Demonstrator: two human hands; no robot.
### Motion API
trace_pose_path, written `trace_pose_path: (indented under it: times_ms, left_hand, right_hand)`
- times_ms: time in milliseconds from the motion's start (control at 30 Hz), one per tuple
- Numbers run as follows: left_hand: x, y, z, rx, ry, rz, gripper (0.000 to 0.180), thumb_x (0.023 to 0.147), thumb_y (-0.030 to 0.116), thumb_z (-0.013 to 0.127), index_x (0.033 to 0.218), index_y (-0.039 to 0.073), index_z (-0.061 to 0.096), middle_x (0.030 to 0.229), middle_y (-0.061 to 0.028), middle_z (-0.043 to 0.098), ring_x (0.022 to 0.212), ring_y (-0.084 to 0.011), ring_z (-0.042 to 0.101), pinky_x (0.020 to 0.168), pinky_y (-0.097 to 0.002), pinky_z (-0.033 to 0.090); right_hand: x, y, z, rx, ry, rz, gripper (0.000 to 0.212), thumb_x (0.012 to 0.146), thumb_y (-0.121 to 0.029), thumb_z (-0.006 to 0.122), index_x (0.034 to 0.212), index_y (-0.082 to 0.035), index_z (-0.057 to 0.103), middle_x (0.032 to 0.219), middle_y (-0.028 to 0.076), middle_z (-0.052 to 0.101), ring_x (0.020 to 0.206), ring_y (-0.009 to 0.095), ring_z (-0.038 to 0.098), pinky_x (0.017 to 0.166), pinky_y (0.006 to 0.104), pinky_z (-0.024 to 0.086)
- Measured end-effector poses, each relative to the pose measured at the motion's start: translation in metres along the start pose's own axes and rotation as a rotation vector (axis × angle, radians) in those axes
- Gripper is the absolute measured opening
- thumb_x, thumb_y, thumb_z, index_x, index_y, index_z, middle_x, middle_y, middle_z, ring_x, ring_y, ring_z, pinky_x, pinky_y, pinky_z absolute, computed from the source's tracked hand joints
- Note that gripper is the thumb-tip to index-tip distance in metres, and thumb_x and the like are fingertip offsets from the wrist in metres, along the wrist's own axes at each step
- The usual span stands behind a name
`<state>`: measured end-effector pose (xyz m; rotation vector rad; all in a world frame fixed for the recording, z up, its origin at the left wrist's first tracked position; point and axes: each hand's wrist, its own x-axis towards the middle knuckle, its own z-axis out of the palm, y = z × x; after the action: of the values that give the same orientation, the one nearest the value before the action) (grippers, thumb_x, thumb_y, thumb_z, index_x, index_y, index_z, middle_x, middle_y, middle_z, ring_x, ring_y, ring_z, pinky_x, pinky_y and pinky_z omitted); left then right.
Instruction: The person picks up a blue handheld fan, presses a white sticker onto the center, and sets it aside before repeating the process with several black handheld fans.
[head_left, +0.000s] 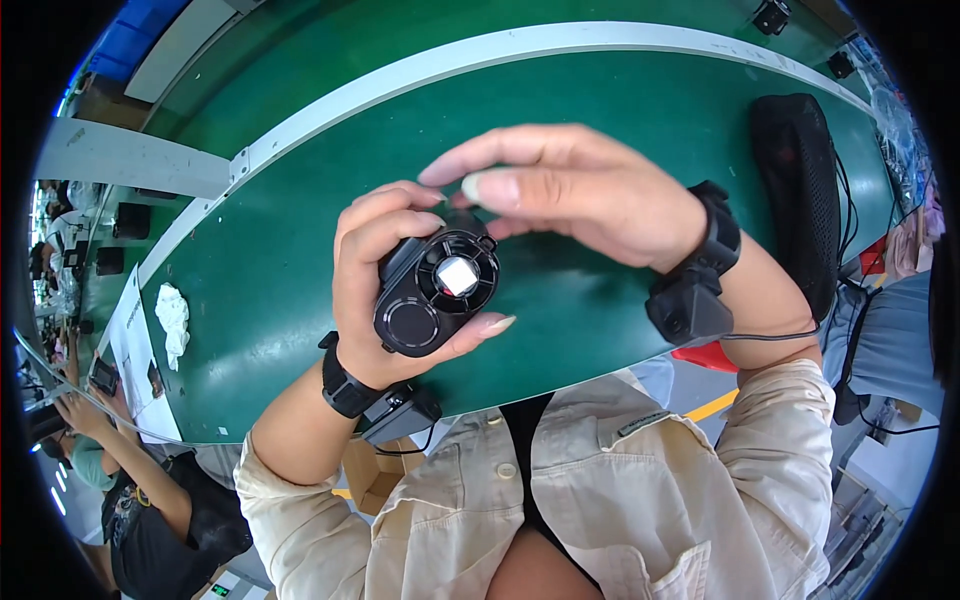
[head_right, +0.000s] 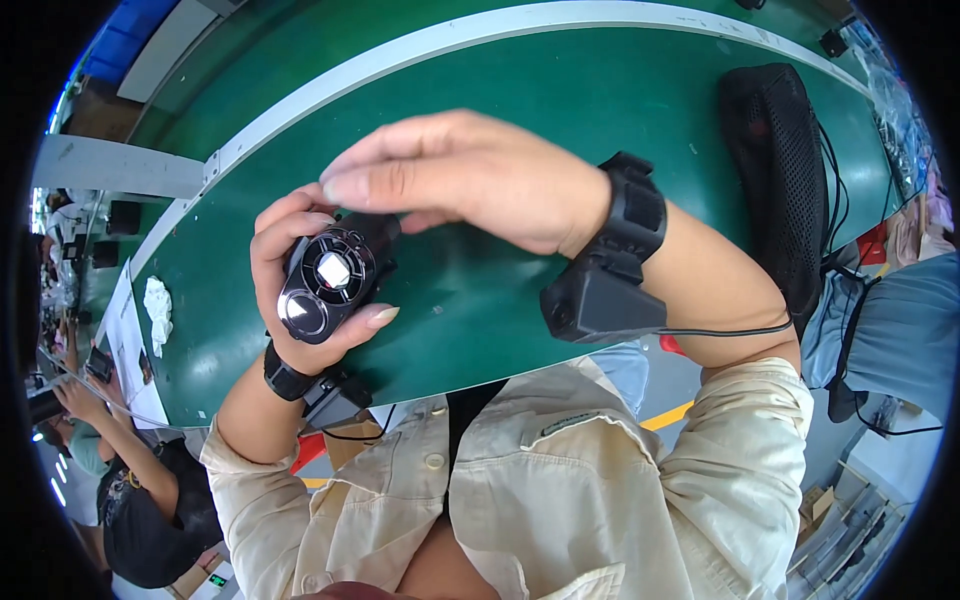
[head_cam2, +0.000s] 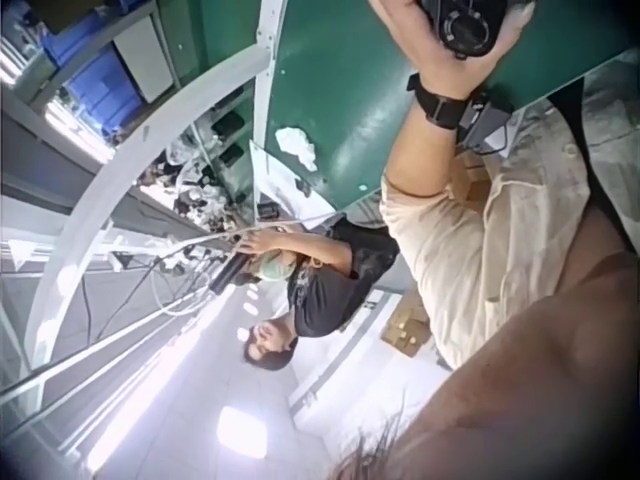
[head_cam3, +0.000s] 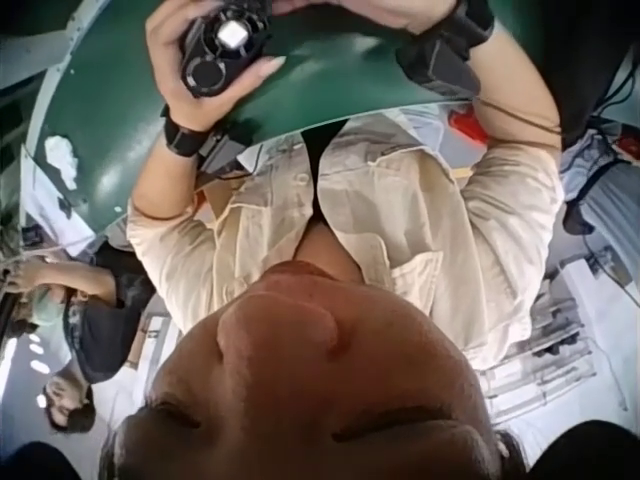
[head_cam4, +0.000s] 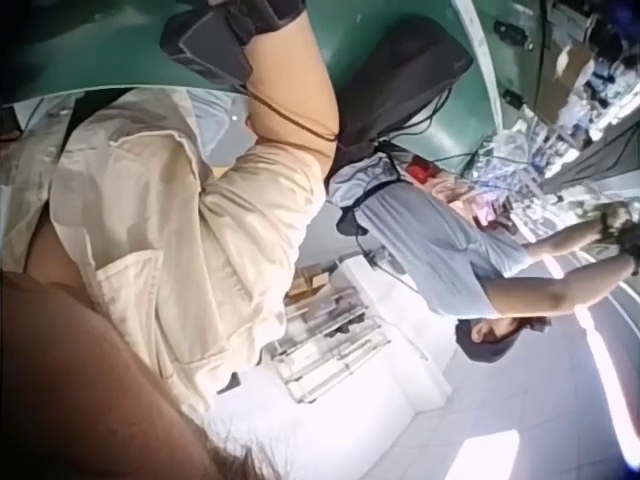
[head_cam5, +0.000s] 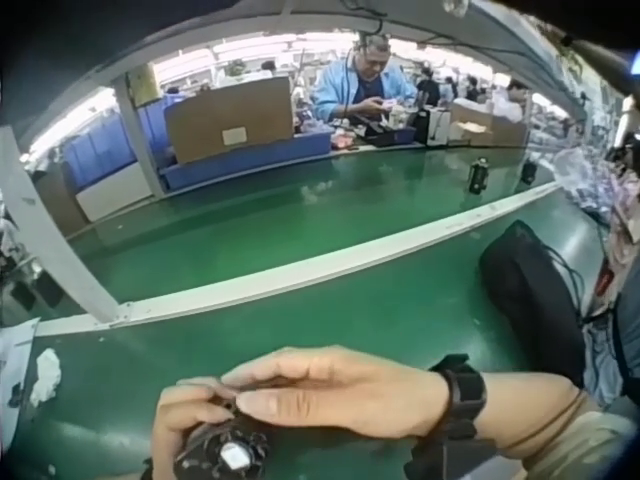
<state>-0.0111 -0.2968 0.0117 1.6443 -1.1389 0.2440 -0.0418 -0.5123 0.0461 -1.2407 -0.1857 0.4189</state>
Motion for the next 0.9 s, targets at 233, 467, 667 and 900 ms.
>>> trace_pose_path:
  times_ms: [233,467,667,900]
  left_hand:
    - [-0.005,-0.002,-0.005,0.170,-0.002,-0.006,0.080,0.055,0.031,0.092,0.117,0.007,0.048,0.117,-0.0154,0.050,0.108,-0.0330,0.051,0.093,-0.0447,0.042]
    - [-0.004,-0.002,-0.001,0.200,-0.004,-0.022,0.079,0.056,0.030,0.091,0.118,0.007,0.048,0.118,-0.0152,0.050,0.110,-0.0338,0.049,0.093,-0.0446,0.041]
    - [-0.007,-0.001,0.003,0.158,-0.016,-0.115,0.079,0.057,0.028,0.091,0.119,0.006,0.046,0.119,-0.0153,0.048,0.111,-0.0341,0.048,0.094,-0.0443,0.041]
    - [-0.007,-0.004,-0.002,0.112,0.138,-0.117,0.097,0.060,0.034,0.089,0.133,0.004,0.032,0.127,-0.0195,0.041,0.117,-0.0368,0.041,0.100,-0.0456,0.038]
  right_hand:
    - [0.004,0.015,0.014,-0.048,-0.184,-0.082,0.063,0.094,-0.028,0.058,0.145,-0.002,0.031,0.132,0.013,0.045,0.119,0.018,0.046,0.098,0.0313,0.040]
    - [0.005,0.020,0.012,-0.052,-0.173,-0.117,0.059,0.094,-0.024,0.058,0.143,-0.002,0.033,0.130,0.012,0.047,0.117,0.018,0.048,0.099,0.0313,0.040]
    - [0.005,0.023,0.020,0.009,-0.136,-0.128,0.057,0.094,-0.018,0.056,0.143,-0.002,0.033,0.130,0.012,0.047,0.117,0.019,0.050,0.097,0.0326,0.042]
    - [0.024,-0.001,-0.006,0.034,-0.094,-0.006,0.060,0.089,-0.031,0.058,0.138,-0.005,0.037,0.131,0.015,0.049,0.112,0.021,0.055,0.091,0.0360,0.049]
